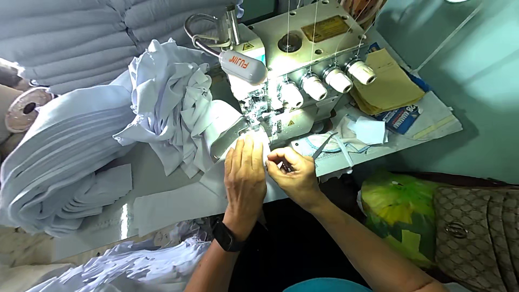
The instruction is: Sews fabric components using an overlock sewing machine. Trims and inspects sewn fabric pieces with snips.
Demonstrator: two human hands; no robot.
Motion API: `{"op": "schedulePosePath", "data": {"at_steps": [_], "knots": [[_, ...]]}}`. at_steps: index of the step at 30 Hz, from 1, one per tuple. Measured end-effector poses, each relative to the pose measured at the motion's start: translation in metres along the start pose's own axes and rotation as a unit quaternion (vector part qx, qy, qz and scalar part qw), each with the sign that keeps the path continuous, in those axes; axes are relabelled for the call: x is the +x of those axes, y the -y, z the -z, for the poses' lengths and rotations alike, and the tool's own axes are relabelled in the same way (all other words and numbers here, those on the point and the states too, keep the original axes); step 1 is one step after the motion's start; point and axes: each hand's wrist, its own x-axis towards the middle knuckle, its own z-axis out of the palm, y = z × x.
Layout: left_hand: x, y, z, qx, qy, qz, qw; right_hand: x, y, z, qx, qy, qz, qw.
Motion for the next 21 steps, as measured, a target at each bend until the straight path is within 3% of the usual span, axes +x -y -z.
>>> {"op": "schedulePosePath", "data": {"at_steps": [5, 9, 13, 17, 21], "knots": [[0.015, 0.017, 0.003, -0.079, 0.039, 0.01, 0.996, 0.016, 0.003, -0.003, -0.041, 0.003, 0.033, 0.999], [0.036, 0.039, 0.013, -0.144, 0.094, -0.003, 0.985, 0.032, 0.001, -0.003, -0.158, 0.021, 0.055, 0.986], [0.069, 0.072, 0.015, -0.202, 0.159, 0.049, 0.965, 0.04, 0.006, -0.005, -0.228, 0.02, 0.057, 0.972], [0.098, 0.109, -0.011, -0.315, 0.101, 0.105, 0.938, 0.025, -0.004, 0.012, -0.067, -0.006, -0.002, 0.998], [0.078, 0.125, -0.027, -0.444, -0.035, 0.138, 0.884, -0.006, -0.03, 0.048, -0.093, -0.05, -0.047, 0.993]]}}
